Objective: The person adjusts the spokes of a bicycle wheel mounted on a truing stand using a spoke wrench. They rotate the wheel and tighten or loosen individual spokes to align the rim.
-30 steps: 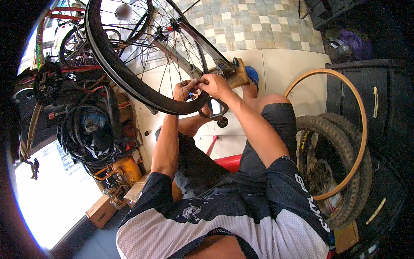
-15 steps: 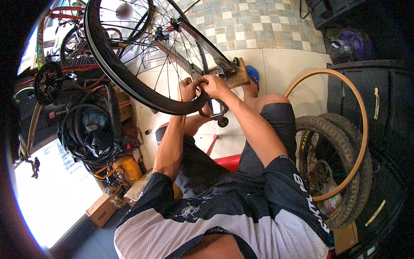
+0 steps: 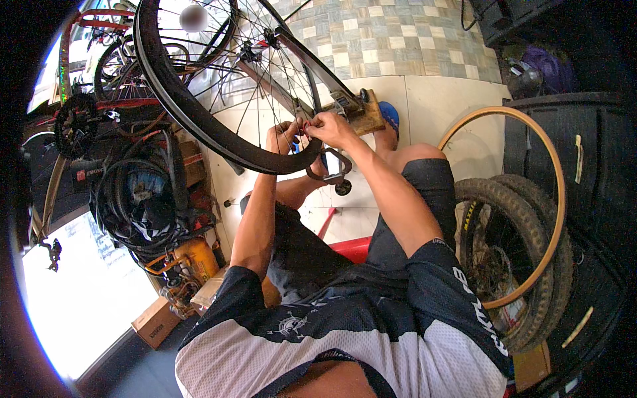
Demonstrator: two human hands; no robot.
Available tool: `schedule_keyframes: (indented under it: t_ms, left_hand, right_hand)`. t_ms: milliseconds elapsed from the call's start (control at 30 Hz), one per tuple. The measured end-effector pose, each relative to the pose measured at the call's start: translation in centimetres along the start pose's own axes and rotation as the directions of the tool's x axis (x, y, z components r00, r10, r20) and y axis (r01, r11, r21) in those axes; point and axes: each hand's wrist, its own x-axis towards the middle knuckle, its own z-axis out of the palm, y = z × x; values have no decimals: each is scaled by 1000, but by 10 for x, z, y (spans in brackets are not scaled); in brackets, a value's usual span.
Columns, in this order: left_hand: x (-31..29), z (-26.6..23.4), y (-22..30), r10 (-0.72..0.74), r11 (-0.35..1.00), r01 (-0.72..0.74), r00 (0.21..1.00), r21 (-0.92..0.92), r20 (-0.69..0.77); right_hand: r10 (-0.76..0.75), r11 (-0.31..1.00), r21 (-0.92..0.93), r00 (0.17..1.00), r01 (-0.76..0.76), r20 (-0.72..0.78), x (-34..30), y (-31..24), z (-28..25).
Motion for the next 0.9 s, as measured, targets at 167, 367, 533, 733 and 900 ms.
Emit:
schedule_keyframes:
  t_ms: [167, 367, 533, 733, 900]
  left_hand:
    - [-2, -2, 3, -82, 997, 83, 996, -9, 33]
    - [-2, 8, -2, 107, 984, -89, 988, -155, 111]
    - [6, 19, -25, 598, 774, -572, 801, 272, -19]
    - [-4, 24, 2, 277, 953, -254, 952, 168, -129]
    - [-12, 6, 20, 76, 997, -75, 979, 12, -188]
  right_hand:
    - [-99, 993, 63, 995, 98, 11, 0, 3, 0]
    - [-121, 991, 60, 992, 119, 39, 4, 9, -3]
    - [-96, 993, -65, 995, 94, -28, -2, -5, 4]
    - [-84, 995, -63, 995, 81, -49, 1, 3, 6]
    - [-41, 982, -188, 981, 5, -188, 1, -3, 7]
